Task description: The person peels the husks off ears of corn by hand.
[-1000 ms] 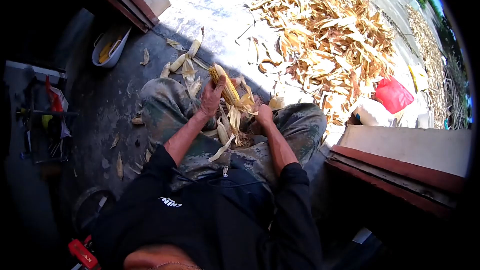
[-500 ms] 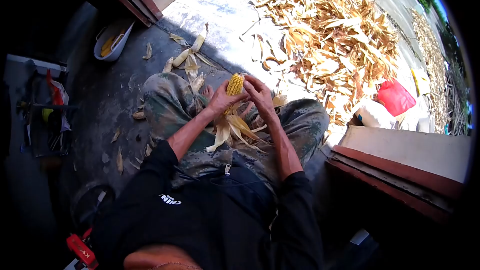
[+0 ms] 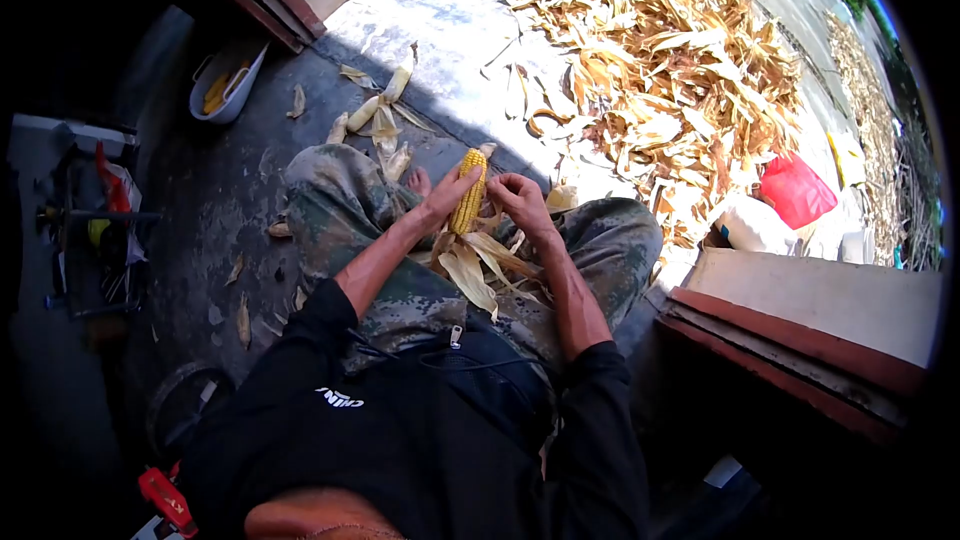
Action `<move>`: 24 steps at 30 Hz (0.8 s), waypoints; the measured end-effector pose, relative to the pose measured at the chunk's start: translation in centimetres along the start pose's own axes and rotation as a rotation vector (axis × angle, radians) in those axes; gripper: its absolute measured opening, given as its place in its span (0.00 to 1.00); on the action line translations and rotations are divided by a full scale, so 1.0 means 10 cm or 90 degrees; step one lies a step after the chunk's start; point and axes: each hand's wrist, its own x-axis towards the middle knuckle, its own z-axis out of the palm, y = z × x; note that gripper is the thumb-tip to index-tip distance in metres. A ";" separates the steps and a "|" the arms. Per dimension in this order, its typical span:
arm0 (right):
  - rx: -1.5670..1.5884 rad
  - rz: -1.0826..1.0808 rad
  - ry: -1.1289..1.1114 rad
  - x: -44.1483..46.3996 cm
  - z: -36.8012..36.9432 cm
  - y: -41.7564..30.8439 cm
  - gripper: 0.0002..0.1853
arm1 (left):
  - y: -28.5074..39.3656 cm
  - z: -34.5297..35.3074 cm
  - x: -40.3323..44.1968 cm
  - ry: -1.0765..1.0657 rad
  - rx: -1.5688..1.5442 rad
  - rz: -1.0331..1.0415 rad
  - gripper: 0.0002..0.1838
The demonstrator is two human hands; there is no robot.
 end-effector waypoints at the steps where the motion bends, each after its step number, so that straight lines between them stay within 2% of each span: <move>1: 0.032 0.039 -0.040 -0.02 0.01 -0.05 0.11 | 0.01 -0.04 0.02 0.019 -0.017 -0.018 0.21; 2: 0.031 0.039 -0.045 -0.04 -0.03 -0.09 0.11 | 0.04 -0.08 0.03 0.023 -0.018 -0.015 0.21; 4: 0.007 0.185 -0.181 -0.07 -0.14 -0.16 0.13 | 0.16 -0.15 0.02 0.129 -0.138 0.009 0.21; 5: -0.007 0.210 -0.212 -0.15 -0.12 -0.22 0.14 | 0.27 -0.17 -0.03 0.164 -0.204 0.050 0.21; 6: -0.130 0.237 -0.273 -0.08 -0.24 -0.05 0.15 | 0.30 -0.25 -0.02 0.172 -0.202 0.056 0.21; 8: -0.463 0.115 -0.297 -0.03 -0.30 0.32 0.16 | 0.34 -0.40 0.03 0.209 -0.286 0.131 0.21; 10: -0.462 0.103 -0.199 0.07 -0.44 0.60 0.17 | 0.34 -0.39 0.04 0.227 -0.291 0.134 0.21; 12: -0.398 0.063 0.050 -0.01 -0.25 0.13 0.20 | 0.29 -0.36 0.03 0.255 -0.246 0.166 0.22; 14: -0.264 -0.039 0.218 0.17 -0.39 0.22 0.23 | 0.21 -0.35 0.06 0.255 -0.212 0.166 0.24; 16: 0.039 -0.041 0.192 0.09 -0.27 -0.18 0.27 | 0.16 -0.33 0.08 0.226 -0.083 0.157 0.26; 18: 0.027 -0.023 0.039 -0.02 -0.12 -0.38 0.36 | 0.25 -0.15 -0.03 0.210 -0.067 0.148 0.28; 20: 0.042 0.055 -0.112 -0.07 0.09 -0.21 0.43 | 0.35 0.03 -0.13 0.142 -0.035 0.118 0.30; 22: 0.013 0.015 -0.213 -0.10 0.34 -0.04 0.38 | 0.28 0.11 -0.10 0.118 -0.024 0.131 0.30; 23: -0.065 0.044 -0.169 -0.13 0.39 0.03 0.35 | 0.26 0.13 -0.11 0.114 0.005 0.130 0.30; 24: -0.037 0.028 -0.161 -0.13 0.43 0.07 0.30 | 0.24 0.12 -0.11 0.114 0.033 0.129 0.31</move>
